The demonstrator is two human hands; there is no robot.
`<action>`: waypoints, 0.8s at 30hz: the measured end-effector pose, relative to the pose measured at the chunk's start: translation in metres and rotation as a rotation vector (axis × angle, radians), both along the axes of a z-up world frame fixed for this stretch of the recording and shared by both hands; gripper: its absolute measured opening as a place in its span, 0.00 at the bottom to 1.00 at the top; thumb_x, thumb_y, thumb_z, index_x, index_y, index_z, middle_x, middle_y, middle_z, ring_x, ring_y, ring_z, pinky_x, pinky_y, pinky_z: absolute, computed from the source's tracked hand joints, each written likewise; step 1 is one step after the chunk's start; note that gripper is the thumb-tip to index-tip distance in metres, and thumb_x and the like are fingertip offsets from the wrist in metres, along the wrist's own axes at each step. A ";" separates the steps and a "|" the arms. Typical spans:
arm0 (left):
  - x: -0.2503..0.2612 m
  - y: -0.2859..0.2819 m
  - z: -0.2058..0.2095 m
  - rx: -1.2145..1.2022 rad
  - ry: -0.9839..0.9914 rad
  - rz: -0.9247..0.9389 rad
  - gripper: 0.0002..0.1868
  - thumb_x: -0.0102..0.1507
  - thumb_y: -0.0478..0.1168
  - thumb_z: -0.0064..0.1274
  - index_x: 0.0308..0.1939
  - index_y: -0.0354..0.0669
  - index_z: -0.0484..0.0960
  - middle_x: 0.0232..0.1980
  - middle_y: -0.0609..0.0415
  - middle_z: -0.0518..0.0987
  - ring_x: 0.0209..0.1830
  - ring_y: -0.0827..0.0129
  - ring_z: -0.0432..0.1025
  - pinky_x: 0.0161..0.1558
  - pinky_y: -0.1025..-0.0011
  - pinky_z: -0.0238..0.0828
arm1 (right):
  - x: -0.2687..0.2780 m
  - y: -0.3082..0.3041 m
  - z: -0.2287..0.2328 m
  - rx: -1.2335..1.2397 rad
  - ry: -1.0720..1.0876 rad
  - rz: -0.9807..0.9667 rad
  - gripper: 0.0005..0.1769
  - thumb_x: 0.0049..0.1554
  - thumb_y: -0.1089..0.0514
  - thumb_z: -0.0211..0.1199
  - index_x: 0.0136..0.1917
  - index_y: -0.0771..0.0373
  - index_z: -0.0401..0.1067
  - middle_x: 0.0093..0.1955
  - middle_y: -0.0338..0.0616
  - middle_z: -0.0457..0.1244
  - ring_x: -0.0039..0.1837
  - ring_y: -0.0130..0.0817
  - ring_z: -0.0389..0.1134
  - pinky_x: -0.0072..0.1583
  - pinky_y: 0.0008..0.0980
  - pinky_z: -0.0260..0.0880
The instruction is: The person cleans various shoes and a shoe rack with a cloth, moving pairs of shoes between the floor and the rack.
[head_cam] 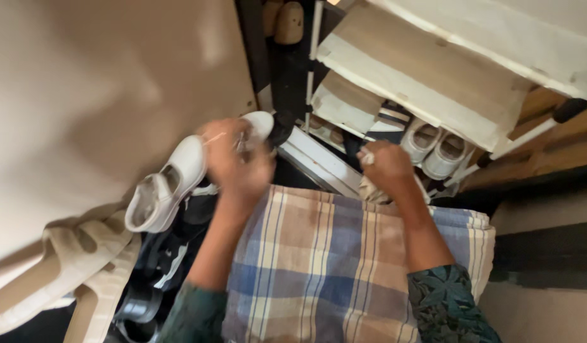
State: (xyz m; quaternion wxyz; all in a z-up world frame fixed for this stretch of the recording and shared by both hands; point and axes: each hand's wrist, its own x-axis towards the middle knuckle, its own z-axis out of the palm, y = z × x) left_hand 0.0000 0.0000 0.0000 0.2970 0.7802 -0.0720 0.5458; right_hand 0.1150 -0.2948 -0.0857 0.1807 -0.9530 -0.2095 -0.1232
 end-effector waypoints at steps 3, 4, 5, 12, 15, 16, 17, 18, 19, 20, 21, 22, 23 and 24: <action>0.084 -0.053 -0.009 0.086 0.308 -0.427 0.10 0.58 0.30 0.58 0.43 0.37 0.78 0.43 0.41 0.79 0.47 0.44 0.74 0.48 0.53 0.71 | -0.006 0.008 -0.020 -0.102 -0.008 0.069 0.09 0.50 0.55 0.66 0.44 0.59 0.80 0.44 0.56 0.71 0.44 0.57 0.73 0.49 0.51 0.73; 0.109 -0.069 -0.021 0.171 0.429 -0.497 0.08 0.57 0.33 0.60 0.38 0.37 0.78 0.39 0.40 0.80 0.45 0.43 0.74 0.46 0.51 0.71 | -0.008 0.009 -0.025 -0.100 -0.006 0.055 0.09 0.50 0.55 0.66 0.44 0.59 0.80 0.44 0.56 0.71 0.44 0.57 0.73 0.49 0.51 0.73; 0.130 -0.087 -0.039 0.199 0.497 -0.493 0.06 0.59 0.35 0.58 0.38 0.38 0.79 0.39 0.40 0.80 0.44 0.43 0.75 0.46 0.51 0.71 | -0.009 0.011 -0.030 -0.071 0.034 0.131 0.11 0.48 0.57 0.66 0.44 0.60 0.79 0.43 0.56 0.70 0.43 0.56 0.73 0.48 0.51 0.73; 0.241 -0.182 -0.207 0.106 0.860 -0.665 0.10 0.57 0.41 0.61 0.37 0.39 0.81 0.39 0.40 0.82 0.45 0.44 0.77 0.47 0.53 0.75 | -0.004 -0.001 -0.065 -0.253 0.229 0.177 0.10 0.49 0.61 0.64 0.46 0.65 0.76 0.44 0.59 0.69 0.44 0.57 0.72 0.46 0.53 0.72; 0.272 -0.205 -0.255 0.019 0.917 -0.617 0.15 0.56 0.43 0.62 0.43 0.41 0.80 0.43 0.39 0.84 0.49 0.44 0.77 0.51 0.54 0.74 | 0.002 -0.019 -0.085 -0.290 0.276 0.164 0.14 0.48 0.65 0.63 0.50 0.65 0.75 0.45 0.58 0.69 0.46 0.57 0.73 0.46 0.51 0.73; 0.281 -0.210 -0.262 0.002 0.913 -0.618 0.21 0.55 0.43 0.63 0.48 0.39 0.76 0.46 0.36 0.82 0.51 0.42 0.75 0.52 0.52 0.73 | 0.006 -0.026 -0.091 -0.292 0.276 0.158 0.14 0.48 0.65 0.63 0.50 0.65 0.75 0.45 0.58 0.69 0.46 0.57 0.73 0.46 0.51 0.73; 0.290 -0.215 -0.265 -0.015 0.907 -0.618 0.27 0.54 0.42 0.64 0.53 0.36 0.72 0.49 0.32 0.79 0.54 0.39 0.73 0.54 0.51 0.71 | 0.010 -0.032 -0.094 -0.316 0.327 0.132 0.15 0.47 0.64 0.63 0.50 0.66 0.75 0.46 0.58 0.69 0.47 0.56 0.73 0.48 0.51 0.73; 0.296 -0.220 -0.266 -0.014 0.903 -0.623 0.27 0.54 0.42 0.64 0.53 0.36 0.72 0.49 0.32 0.79 0.54 0.39 0.73 0.54 0.51 0.71 | 0.013 -0.037 -0.096 -0.338 0.378 0.105 0.15 0.46 0.64 0.63 0.50 0.66 0.74 0.46 0.58 0.69 0.49 0.56 0.72 0.49 0.50 0.73; 0.301 -0.225 -0.265 -0.066 0.923 -0.568 0.28 0.55 0.40 0.62 0.58 0.40 0.71 0.52 0.31 0.78 0.55 0.37 0.72 0.55 0.49 0.69 | 0.013 -0.043 -0.096 -0.341 0.374 0.101 0.15 0.46 0.64 0.63 0.50 0.66 0.74 0.46 0.58 0.69 0.49 0.56 0.72 0.49 0.50 0.73; 0.306 -0.230 -0.264 -0.118 0.943 -0.513 0.30 0.56 0.38 0.60 0.62 0.43 0.70 0.55 0.30 0.76 0.56 0.35 0.71 0.56 0.48 0.68 | 0.012 -0.049 -0.095 -0.307 0.316 0.081 0.17 0.46 0.64 0.63 0.51 0.66 0.74 0.47 0.58 0.68 0.49 0.57 0.72 0.49 0.51 0.73; 0.311 -0.235 -0.265 -0.120 0.941 -0.514 0.30 0.56 0.38 0.60 0.62 0.43 0.70 0.55 0.30 0.76 0.56 0.35 0.71 0.56 0.48 0.68 | 0.011 -0.053 -0.092 -0.272 0.261 0.064 0.19 0.45 0.65 0.63 0.52 0.66 0.73 0.47 0.57 0.68 0.50 0.57 0.71 0.49 0.52 0.72; 0.317 -0.241 -0.266 -0.075 0.874 -0.486 0.31 0.54 0.37 0.61 0.62 0.43 0.72 0.54 0.30 0.75 0.56 0.34 0.70 0.56 0.48 0.68 | 0.011 -0.056 -0.089 -0.275 0.260 0.062 0.19 0.45 0.65 0.63 0.52 0.66 0.73 0.47 0.57 0.68 0.50 0.57 0.71 0.49 0.52 0.72; 0.324 -0.246 -0.268 -0.031 0.806 -0.458 0.31 0.52 0.36 0.62 0.61 0.43 0.74 0.54 0.30 0.74 0.55 0.34 0.69 0.56 0.48 0.68 | 0.011 -0.059 -0.085 -0.280 0.312 0.019 0.18 0.46 0.63 0.64 0.52 0.66 0.73 0.47 0.57 0.68 0.51 0.56 0.71 0.50 0.51 0.72; 0.333 -0.251 -0.270 -0.032 0.805 -0.460 0.31 0.52 0.36 0.62 0.61 0.43 0.74 0.54 0.30 0.74 0.55 0.34 0.69 0.56 0.48 0.68 | 0.012 -0.060 -0.080 -0.286 0.362 -0.025 0.18 0.47 0.62 0.64 0.52 0.66 0.72 0.48 0.56 0.68 0.52 0.55 0.71 0.52 0.50 0.72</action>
